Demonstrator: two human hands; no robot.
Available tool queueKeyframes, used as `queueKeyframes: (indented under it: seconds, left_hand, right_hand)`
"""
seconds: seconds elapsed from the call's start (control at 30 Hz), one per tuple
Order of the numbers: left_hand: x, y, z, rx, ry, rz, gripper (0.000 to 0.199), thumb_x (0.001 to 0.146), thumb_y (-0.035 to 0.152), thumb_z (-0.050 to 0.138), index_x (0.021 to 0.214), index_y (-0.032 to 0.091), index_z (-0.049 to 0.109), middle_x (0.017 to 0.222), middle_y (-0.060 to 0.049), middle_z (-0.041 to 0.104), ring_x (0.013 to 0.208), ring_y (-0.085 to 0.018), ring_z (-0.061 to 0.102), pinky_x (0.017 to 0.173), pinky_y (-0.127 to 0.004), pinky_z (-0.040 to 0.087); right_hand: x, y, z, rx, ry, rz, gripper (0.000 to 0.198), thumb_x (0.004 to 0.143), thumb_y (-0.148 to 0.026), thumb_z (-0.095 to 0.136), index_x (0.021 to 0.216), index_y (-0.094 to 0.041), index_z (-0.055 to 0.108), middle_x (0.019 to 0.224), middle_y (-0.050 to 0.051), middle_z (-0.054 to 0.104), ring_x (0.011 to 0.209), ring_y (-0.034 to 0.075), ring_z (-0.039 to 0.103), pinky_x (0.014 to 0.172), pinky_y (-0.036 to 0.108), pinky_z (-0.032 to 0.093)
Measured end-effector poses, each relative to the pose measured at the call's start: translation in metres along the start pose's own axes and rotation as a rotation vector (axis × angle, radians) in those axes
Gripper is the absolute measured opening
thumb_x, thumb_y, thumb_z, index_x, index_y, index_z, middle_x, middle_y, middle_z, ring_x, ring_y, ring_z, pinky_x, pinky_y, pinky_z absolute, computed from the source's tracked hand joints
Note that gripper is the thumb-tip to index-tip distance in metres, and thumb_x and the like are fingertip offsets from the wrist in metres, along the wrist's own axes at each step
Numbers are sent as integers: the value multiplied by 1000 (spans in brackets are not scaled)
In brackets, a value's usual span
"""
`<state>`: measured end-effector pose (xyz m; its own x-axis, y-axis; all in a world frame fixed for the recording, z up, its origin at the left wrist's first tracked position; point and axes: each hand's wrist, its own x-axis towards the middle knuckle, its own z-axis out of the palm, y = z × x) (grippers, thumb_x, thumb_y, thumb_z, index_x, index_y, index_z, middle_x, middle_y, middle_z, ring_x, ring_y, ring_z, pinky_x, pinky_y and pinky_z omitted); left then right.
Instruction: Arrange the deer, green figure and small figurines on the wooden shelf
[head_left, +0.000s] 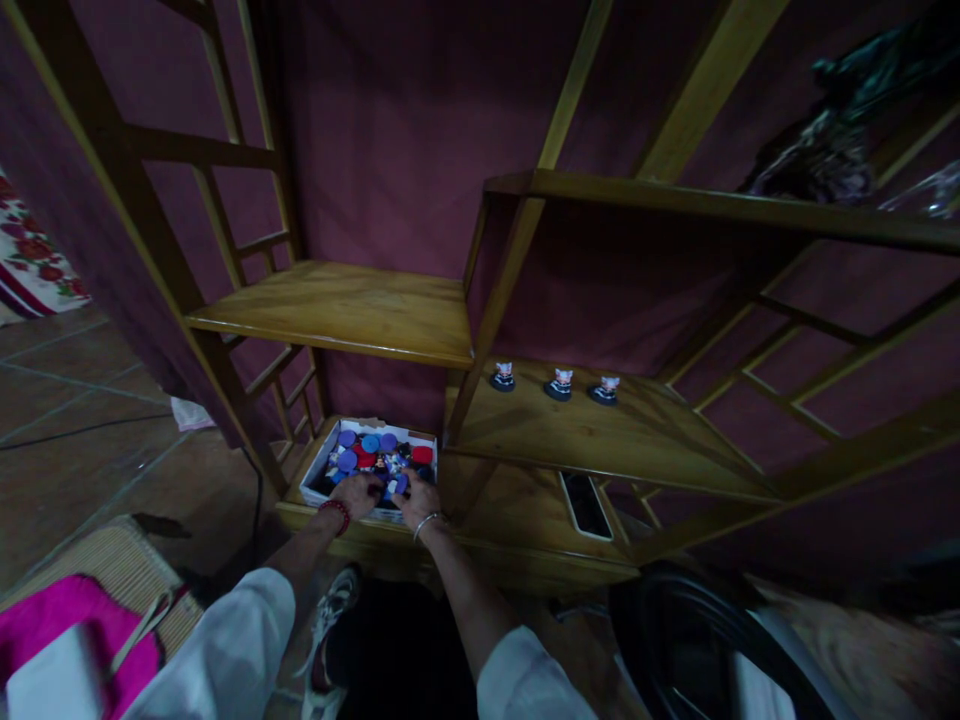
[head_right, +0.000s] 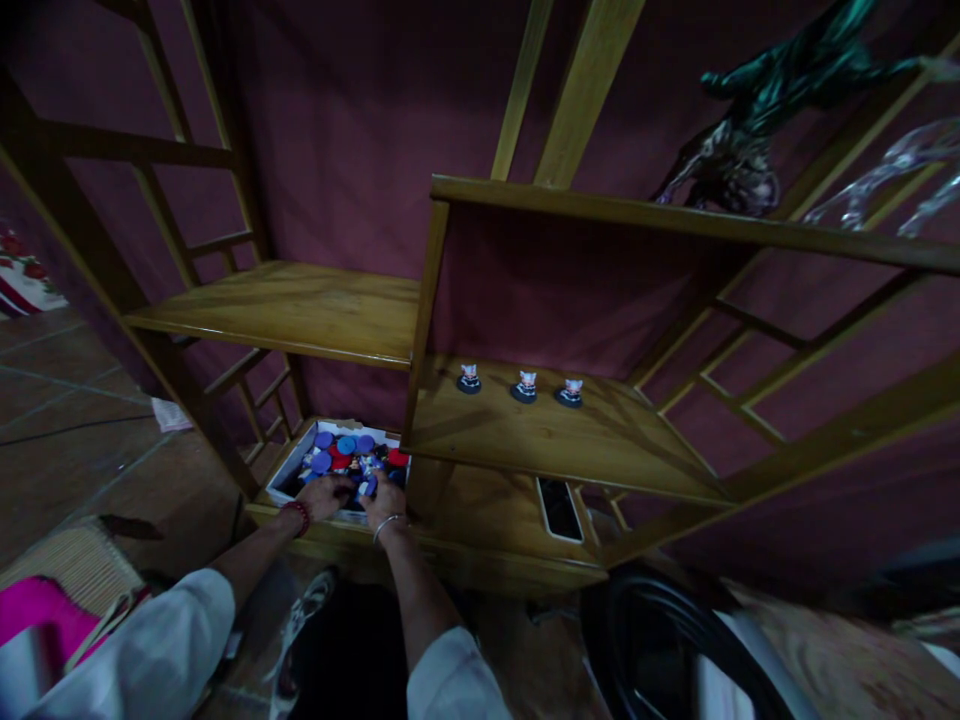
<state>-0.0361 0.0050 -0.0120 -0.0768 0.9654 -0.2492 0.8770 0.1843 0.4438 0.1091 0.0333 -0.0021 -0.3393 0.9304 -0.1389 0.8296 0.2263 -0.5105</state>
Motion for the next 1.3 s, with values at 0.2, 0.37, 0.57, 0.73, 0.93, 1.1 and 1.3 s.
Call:
queueKeyframes:
  seconds: [0.2, 0.37, 0.57, 0.73, 0.93, 1.1, 1.3]
  left_hand:
    - [-2, 0, -1, 19, 42, 42, 30, 71, 22, 45, 97, 26, 61, 112, 1, 57, 97, -14, 54, 86, -22, 38]
    - [-2, 0, 1, 21, 46, 60, 31, 72, 22, 42, 97, 25, 61, 116, 0, 54, 94, -16, 56, 84, -24, 40]
    - [1, -4, 4, -14, 11, 58, 34, 70, 33, 49, 103, 28, 58, 126, 0, 45, 101, -19, 53, 86, -27, 39]
    - [4, -6, 5, -42, 12, 73, 46, 69, 36, 52, 115, 30, 49, 131, 0, 40, 108, -19, 47, 89, -28, 37]
    - [4, -3, 2, -65, -3, 84, 61, 66, 36, 56, 124, 31, 39, 132, 1, 39, 112, -19, 45, 90, -27, 38]
    - [0, 0, -3, -33, -2, 96, 54, 69, 37, 53, 121, 32, 42, 127, 3, 45, 112, -18, 45, 90, -27, 37]
    - [0, -2, 0, -33, 38, 95, 42, 76, 35, 44, 118, 29, 46, 122, 1, 50, 108, -17, 48, 88, -25, 38]
  right_hand:
    - [3, 0, 8, -43, -20, -25, 49, 70, -24, 57, 118, -24, 45, 100, 2, 64, 92, 16, 59, 79, 23, 41]
    - [3, 0, 10, -64, 6, -39, 49, 70, -26, 57, 117, -25, 46, 106, 2, 61, 96, 16, 57, 81, 23, 40]
    - [4, -3, 7, -54, -19, -16, 50, 68, -28, 58, 116, -24, 46, 110, 3, 59, 98, 17, 56, 83, 24, 40]
    - [11, -6, 9, 13, -22, -18, 50, 68, -26, 59, 116, -19, 46, 111, 5, 58, 101, 16, 54, 84, 22, 39]
    - [20, -4, 12, 131, -40, -13, 51, 66, -26, 62, 114, -15, 50, 97, 6, 64, 91, 16, 58, 78, 22, 42]
    - [22, -9, 11, 150, -65, -61, 44, 66, -32, 62, 105, -14, 57, 92, 7, 65, 87, 17, 59, 75, 21, 44]
    - [25, -12, 16, 127, -60, -110, 42, 78, -33, 48, 116, -16, 50, 104, 7, 62, 96, 16, 57, 81, 21, 42]
